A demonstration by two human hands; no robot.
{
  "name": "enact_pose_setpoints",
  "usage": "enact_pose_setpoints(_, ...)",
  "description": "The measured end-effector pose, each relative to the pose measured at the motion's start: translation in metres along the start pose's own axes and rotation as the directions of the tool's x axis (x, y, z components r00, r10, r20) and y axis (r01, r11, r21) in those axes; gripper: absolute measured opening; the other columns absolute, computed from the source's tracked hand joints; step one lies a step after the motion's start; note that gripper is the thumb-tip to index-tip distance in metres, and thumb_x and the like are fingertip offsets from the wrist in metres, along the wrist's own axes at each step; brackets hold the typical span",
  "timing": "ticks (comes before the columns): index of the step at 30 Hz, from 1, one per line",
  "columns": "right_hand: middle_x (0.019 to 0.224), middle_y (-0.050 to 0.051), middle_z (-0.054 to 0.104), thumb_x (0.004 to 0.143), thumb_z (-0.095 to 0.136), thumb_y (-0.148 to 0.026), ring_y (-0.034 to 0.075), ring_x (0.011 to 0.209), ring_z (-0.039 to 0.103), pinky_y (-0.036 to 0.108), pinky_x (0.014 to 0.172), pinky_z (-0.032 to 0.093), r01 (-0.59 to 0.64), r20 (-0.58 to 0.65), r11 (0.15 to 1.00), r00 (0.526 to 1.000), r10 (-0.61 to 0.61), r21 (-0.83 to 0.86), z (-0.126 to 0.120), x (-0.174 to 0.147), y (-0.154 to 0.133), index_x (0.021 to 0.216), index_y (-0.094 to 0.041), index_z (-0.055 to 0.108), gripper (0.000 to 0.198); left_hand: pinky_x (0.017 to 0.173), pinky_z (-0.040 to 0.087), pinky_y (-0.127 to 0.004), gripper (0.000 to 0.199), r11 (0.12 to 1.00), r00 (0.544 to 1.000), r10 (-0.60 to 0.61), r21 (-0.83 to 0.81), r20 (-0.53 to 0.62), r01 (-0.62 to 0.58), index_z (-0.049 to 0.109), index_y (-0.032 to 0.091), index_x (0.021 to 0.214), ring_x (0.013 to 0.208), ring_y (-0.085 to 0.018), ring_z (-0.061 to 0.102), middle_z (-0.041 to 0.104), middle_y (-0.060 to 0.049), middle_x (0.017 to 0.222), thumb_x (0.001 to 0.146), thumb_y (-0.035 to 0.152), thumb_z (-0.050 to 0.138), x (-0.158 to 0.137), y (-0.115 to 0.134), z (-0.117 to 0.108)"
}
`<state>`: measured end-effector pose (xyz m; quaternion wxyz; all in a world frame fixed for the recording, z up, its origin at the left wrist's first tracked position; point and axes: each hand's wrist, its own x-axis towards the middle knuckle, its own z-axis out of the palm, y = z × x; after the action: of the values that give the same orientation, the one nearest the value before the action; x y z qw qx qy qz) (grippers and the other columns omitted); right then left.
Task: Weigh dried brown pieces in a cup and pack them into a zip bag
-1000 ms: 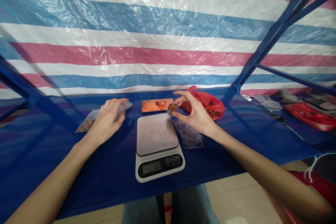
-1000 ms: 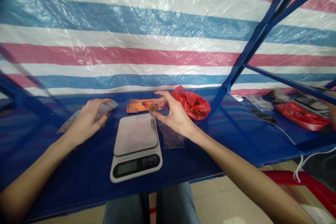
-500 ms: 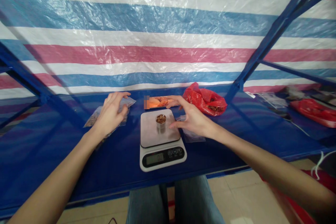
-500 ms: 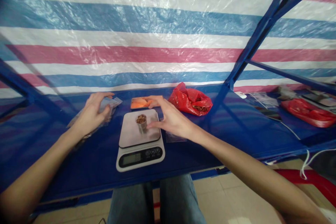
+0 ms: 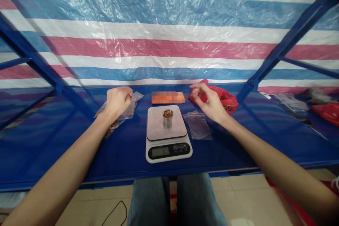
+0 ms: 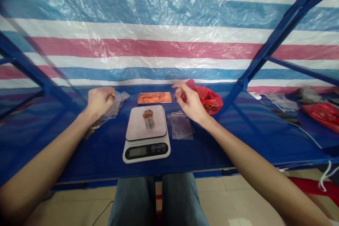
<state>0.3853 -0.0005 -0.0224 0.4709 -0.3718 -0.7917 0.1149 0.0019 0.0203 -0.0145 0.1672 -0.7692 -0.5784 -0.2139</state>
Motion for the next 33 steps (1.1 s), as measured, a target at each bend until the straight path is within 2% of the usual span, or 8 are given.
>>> enact_pose_setpoints(4, 0.093, 0.003, 0.067, 0.102, 0.06, -0.023, 0.02, 0.084, 0.066, 0.034, 0.079, 0.053, -0.004, 0.063, 1.0, 0.998, 0.004, -0.001, 0.004, -0.003, 0.0, 0.126, -0.022, 0.063, 0.025, 0.066, 0.035, -0.035, 0.023, 0.999, 0.998, 0.027, 0.032, 0.051, -0.028, 0.061, 0.02, 0.068, 0.081, -0.026, 0.071, 0.075, -0.009, 0.081, 0.081, 0.017, 0.043, -0.006, -0.002, 0.002)
enact_pose_setpoints(9, 0.092, 0.003, 0.067, 0.101, 0.058, -0.022, 0.021, 0.084, 0.067, 0.034, 0.08, 0.054, -0.01, 0.041, 1.0, 0.999, 0.011, -0.021, -0.001, -0.001, 0.006, 0.126, -0.022, 0.063, 0.025, 0.066, 0.035, -0.034, 0.025, 0.998, 0.996, 0.059, 0.031, 0.07, -0.061, 0.065, 0.02, 0.069, 0.081, -0.027, 0.071, 0.075, -0.009, 0.081, 0.081, 0.016, 0.044, -0.004, 0.003, 0.003)
enact_pose_setpoints(18, 0.092, 0.003, 0.067, 0.1, 0.059, -0.021, 0.021, 0.085, 0.067, 0.033, 0.078, 0.053, -0.009, 0.068, 0.999, 0.998, 0.012, -0.04, -0.003, -0.001, 0.007, 0.126, -0.022, 0.063, 0.026, 0.064, 0.034, -0.035, 0.023, 0.997, 0.998, 0.064, 0.033, 0.028, -0.065, 0.062, 0.021, 0.065, 0.076, -0.025, 0.068, 0.072, -0.008, 0.076, 0.078, 0.015, 0.044, -0.005, 0.007, -0.012)
enact_pose_setpoints(23, 0.092, 0.003, 0.067, 0.102, 0.059, -0.022, 0.021, 0.085, 0.067, 0.034, 0.08, 0.054, -0.002, 0.072, 1.0, 0.997, 0.003, -0.012, -0.002, -0.001, 0.003, 0.125, -0.023, 0.064, 0.023, 0.066, 0.036, -0.036, 0.026, 0.998, 0.995, 0.066, 0.013, 0.072, -0.067, 0.063, 0.021, 0.066, 0.079, -0.027, 0.07, 0.074, -0.008, 0.079, 0.08, 0.015, 0.042, -0.005, 0.011, -0.019)
enact_pose_setpoints(26, 0.093, 0.003, 0.068, 0.102, 0.059, -0.023, 0.021, 0.086, 0.067, 0.036, 0.084, 0.054, 0.008, 0.07, 1.0, 0.998, -0.007, -0.013, -0.002, -0.001, 0.002, 0.123, -0.022, 0.066, 0.021, 0.07, 0.04, -0.035, 0.03, 0.997, 0.985, 0.078, -0.027, 0.151, -0.074, 0.071, 0.021, 0.077, 0.087, -0.028, 0.073, 0.078, -0.008, 0.088, 0.083, 0.017, 0.042, -0.005, 0.007, -0.021)
enact_pose_setpoints(30, 0.098, 0.005, 0.071, 0.103, 0.06, -0.025, 0.022, 0.087, 0.069, 0.037, 0.085, 0.056, 0.005, 0.082, 1.0, 0.997, -0.003, -0.014, -0.002, -0.002, 0.003, 0.12, -0.022, 0.068, 0.019, 0.08, 0.049, -0.035, 0.039, 0.993, 0.972, 0.094, -0.086, 0.216, -0.077, 0.074, 0.022, 0.11, 0.1, -0.029, 0.074, 0.079, -0.009, 0.115, 0.092, 0.023, 0.04, -0.004, -0.01, -0.021)
enact_pose_setpoints(33, 0.099, 0.006, 0.072, 0.103, 0.06, -0.025, 0.023, 0.088, 0.07, 0.039, 0.084, 0.056, -0.003, 0.096, 1.0, 0.995, 0.005, -0.028, -0.002, -0.003, 0.004, 0.12, -0.022, 0.069, 0.02, 0.084, 0.052, -0.035, 0.034, 0.984, 0.966, 0.074, -0.178, 0.25, -0.029, 0.071, 0.021, 0.113, 0.099, -0.028, 0.073, 0.078, -0.01, 0.116, 0.098, 0.037, 0.045, -0.005, -0.028, -0.022)
